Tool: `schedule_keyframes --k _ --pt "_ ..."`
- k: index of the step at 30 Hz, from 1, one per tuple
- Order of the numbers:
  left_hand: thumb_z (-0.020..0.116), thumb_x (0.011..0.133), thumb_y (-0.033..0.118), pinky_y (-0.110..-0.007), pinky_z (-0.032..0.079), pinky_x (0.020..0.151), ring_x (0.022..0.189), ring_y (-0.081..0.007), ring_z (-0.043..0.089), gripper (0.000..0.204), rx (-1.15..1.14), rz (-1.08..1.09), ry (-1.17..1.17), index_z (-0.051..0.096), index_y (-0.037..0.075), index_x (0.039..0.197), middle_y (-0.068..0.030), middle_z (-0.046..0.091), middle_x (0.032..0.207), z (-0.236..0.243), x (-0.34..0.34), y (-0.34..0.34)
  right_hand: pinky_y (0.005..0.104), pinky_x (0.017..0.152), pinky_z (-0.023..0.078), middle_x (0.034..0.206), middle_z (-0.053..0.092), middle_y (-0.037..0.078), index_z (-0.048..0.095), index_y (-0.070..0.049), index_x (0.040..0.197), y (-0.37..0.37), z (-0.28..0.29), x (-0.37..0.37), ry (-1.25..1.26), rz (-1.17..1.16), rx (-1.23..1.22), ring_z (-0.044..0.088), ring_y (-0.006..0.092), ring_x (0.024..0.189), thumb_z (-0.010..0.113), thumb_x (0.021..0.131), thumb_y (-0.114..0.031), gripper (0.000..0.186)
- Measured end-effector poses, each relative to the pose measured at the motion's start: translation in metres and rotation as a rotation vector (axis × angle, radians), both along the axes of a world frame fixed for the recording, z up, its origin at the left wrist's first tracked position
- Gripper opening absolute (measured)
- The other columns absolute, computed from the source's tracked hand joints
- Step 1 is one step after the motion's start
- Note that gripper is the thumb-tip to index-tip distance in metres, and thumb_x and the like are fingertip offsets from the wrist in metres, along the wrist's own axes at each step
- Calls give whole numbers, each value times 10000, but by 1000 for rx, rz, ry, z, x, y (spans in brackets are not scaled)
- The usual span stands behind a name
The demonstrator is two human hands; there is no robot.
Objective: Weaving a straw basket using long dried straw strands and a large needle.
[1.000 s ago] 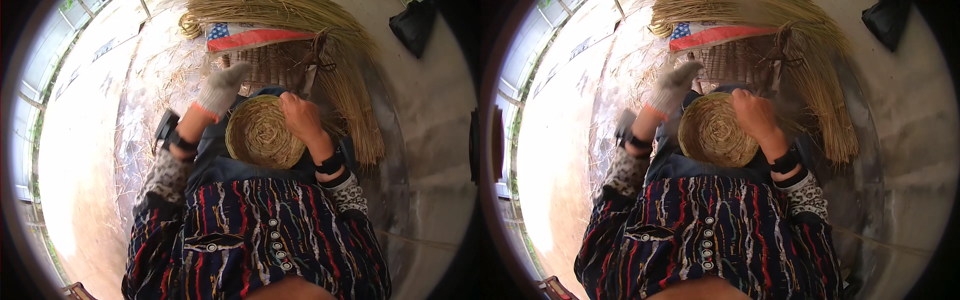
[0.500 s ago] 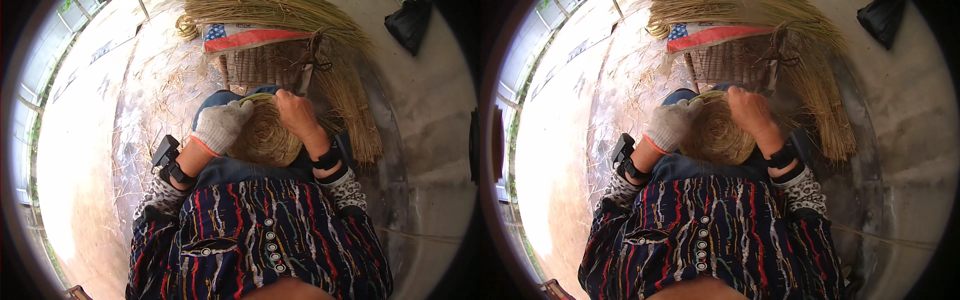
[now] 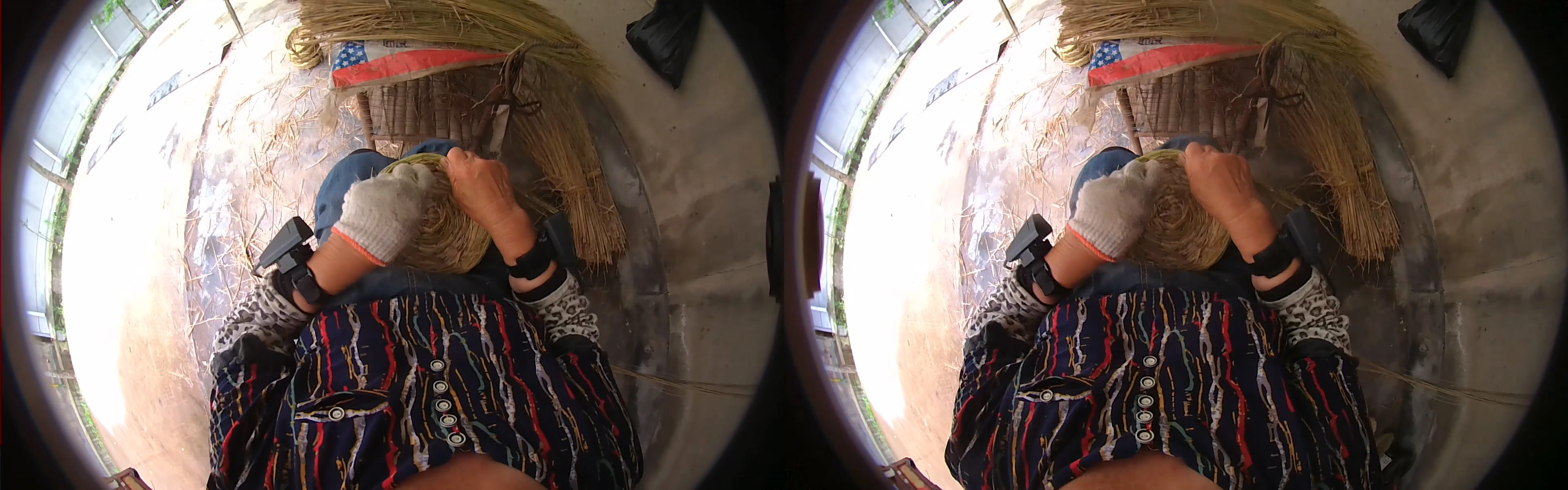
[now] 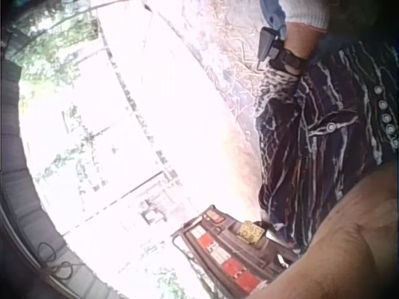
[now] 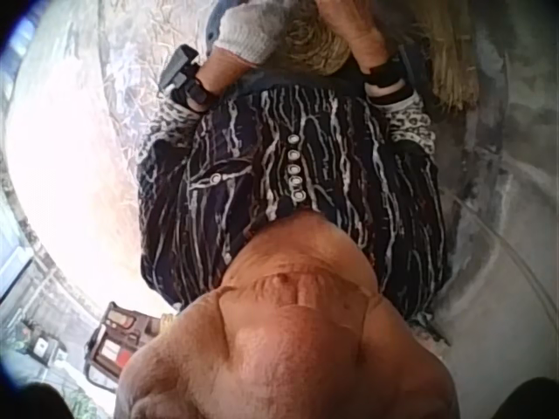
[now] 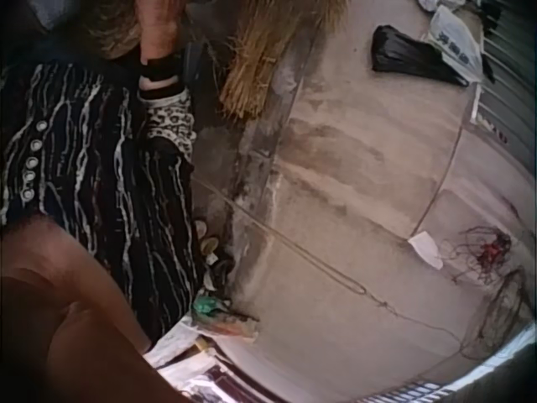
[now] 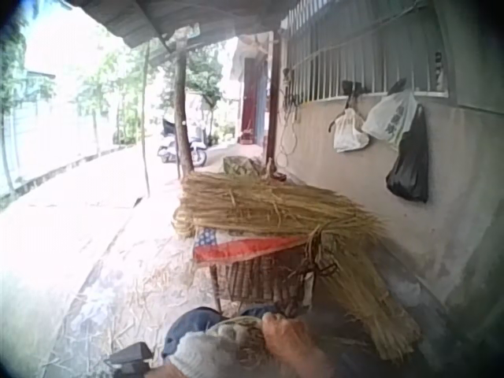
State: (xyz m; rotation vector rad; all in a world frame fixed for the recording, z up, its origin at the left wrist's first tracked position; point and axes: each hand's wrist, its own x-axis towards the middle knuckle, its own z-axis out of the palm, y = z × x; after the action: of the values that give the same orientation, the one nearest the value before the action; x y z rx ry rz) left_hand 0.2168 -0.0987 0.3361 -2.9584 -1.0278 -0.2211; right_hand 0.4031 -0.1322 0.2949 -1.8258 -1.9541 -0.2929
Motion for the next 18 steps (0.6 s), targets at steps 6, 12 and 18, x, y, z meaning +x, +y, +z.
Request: schedule_keyframes --k 6,12,18 --pt "606 802 176 -372 559 734 952 -278 655 460 346 -197 -357 535 47 1237 -127 611 1149 -9 13 -14 478 627 531 782 663 181 546 -38 848 0 -9 7 53 -10 -31 670 373 705 563 902 -186 159" --pt "688 728 244 -426 497 875 1076 -311 598 571 434 -315 -535 547 39 1241 -150 576 1209 -1 22 -14 469 652 532 824 678 169 624 -53 932 -2 -13 12 203 112 33 677 364 744 625 833 -210 186" --pt "667 847 258 -432 435 979 1201 -334 528 524 264 -216 -682 529 41 1303 -154 535 1307 -10 47 12 458 718 529 912 688 155 650 -73 980 -5 0 0 526 295 77 683 328 821 629 829 -205 202"
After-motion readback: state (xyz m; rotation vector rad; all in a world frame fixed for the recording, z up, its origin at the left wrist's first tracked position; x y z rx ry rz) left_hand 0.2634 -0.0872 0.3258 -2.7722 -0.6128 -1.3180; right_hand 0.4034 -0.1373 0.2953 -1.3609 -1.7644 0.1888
